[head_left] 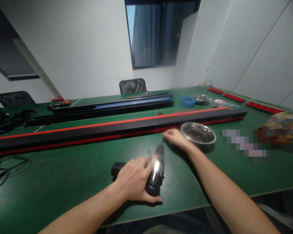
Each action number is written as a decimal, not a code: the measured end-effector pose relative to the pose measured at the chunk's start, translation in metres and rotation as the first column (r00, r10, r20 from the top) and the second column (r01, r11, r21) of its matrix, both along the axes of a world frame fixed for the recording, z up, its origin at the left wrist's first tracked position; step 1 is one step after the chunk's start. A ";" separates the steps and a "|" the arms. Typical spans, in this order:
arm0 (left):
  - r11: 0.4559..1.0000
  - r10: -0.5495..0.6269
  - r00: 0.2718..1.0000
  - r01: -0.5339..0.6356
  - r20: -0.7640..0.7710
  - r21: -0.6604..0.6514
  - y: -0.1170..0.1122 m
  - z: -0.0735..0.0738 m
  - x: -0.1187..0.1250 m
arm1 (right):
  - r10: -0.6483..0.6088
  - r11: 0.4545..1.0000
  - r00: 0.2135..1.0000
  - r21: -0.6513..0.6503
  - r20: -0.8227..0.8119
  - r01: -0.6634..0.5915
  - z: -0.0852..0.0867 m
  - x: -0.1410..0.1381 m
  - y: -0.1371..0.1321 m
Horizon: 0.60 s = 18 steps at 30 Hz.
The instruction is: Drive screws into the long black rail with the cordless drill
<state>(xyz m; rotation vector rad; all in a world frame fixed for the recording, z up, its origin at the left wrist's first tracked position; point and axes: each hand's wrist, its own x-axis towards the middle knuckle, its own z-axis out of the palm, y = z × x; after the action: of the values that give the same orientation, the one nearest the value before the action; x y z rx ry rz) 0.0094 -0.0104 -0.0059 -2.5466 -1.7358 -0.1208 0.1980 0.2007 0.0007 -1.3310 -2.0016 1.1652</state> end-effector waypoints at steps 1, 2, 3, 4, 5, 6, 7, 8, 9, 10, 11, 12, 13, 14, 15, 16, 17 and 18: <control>1.000 0.000 1.000 0.000 -0.002 0.001 0.000 0.000 0.000 | 0.002 1.000 1.000 -0.003 -0.009 -0.002 0.000 0.000 0.000; 1.000 0.001 1.000 -0.001 -0.004 0.003 0.000 0.000 0.000 | 0.005 1.000 1.000 -0.003 -0.020 -0.005 0.000 0.000 0.000; 1.000 0.002 1.000 -0.002 -0.005 0.004 0.000 0.000 0.000 | 0.010 1.000 0.999 -0.002 -0.031 -0.010 -0.001 0.000 0.000; 1.000 0.002 1.000 -0.002 -0.006 0.006 0.000 0.000 0.000 | 0.011 1.000 0.999 -0.003 -0.037 -0.012 -0.002 0.000 0.001; 1.000 0.002 1.000 -0.002 -0.007 0.007 0.000 0.000 0.000 | 0.011 1.000 0.999 -0.004 -0.040 -0.011 -0.003 0.000 0.002; 1.000 0.002 1.000 -0.002 -0.010 0.008 0.000 0.000 0.000 | 0.010 1.000 0.999 -0.004 -0.038 -0.010 -0.005 0.000 0.003; 1.000 0.002 1.000 -0.002 -0.013 0.008 -0.001 0.000 0.000 | 0.011 1.000 0.999 -0.003 -0.034 -0.011 -0.006 0.000 0.004; 1.000 0.001 1.000 -0.001 -0.017 0.010 -0.001 0.000 0.001 | 0.007 1.000 1.000 0.000 -0.029 -0.007 -0.008 0.000 0.006; 1.000 0.002 1.000 -0.002 -0.022 0.013 -0.001 0.000 0.002 | -0.002 1.000 1.000 0.004 -0.023 0.002 -0.010 0.000 0.007; 1.000 0.011 1.000 -0.011 -0.027 0.019 -0.001 0.000 0.003 | -0.019 1.000 1.000 0.011 -0.016 0.019 -0.012 -0.001 0.009; 0.999 0.029 0.999 -0.029 -0.031 0.029 -0.002 0.000 0.005 | -0.041 0.999 0.999 0.021 -0.003 0.041 -0.014 -0.001 0.010; 0.998 0.057 0.998 -0.056 -0.034 0.042 -0.002 0.000 0.008 | -0.069 0.997 0.997 0.038 0.019 0.068 -0.016 -0.001 0.011; 0.994 0.094 0.995 -0.092 -0.035 0.058 -0.003 -0.001 0.010 | -0.094 0.993 0.995 0.073 0.045 0.090 -0.017 -0.001 0.012; 0.988 0.136 0.990 -0.133 -0.035 0.074 -0.003 -0.002 0.013 | -0.111 0.986 0.991 0.130 0.073 0.101 -0.017 -0.002 0.012; 0.981 0.177 0.984 -0.174 -0.035 0.087 -0.003 -0.003 0.015 | -0.122 0.975 0.988 0.200 0.100 0.100 -0.016 -0.002 0.011; 0.973 0.215 0.976 -0.211 -0.035 0.098 -0.004 -0.004 0.017 | -0.132 0.956 0.984 0.278 0.124 0.094 -0.015 -0.002 0.011; 0.965 0.246 0.969 -0.241 -0.035 0.105 -0.004 -0.005 0.019 | -0.148 0.932 0.979 0.351 0.142 0.089 -0.012 -0.001 0.009; 0.957 0.272 0.962 -0.267 -0.035 0.110 -0.004 -0.005 0.020 | -0.167 0.906 0.973 0.414 0.158 0.088 -0.010 -0.001 0.008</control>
<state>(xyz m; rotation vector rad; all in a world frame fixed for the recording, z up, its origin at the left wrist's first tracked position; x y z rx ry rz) 0.0291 -0.0142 -0.0112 -2.1967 -1.9800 -0.1296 0.1970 0.2085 -0.0089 -1.3663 -2.1021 0.5353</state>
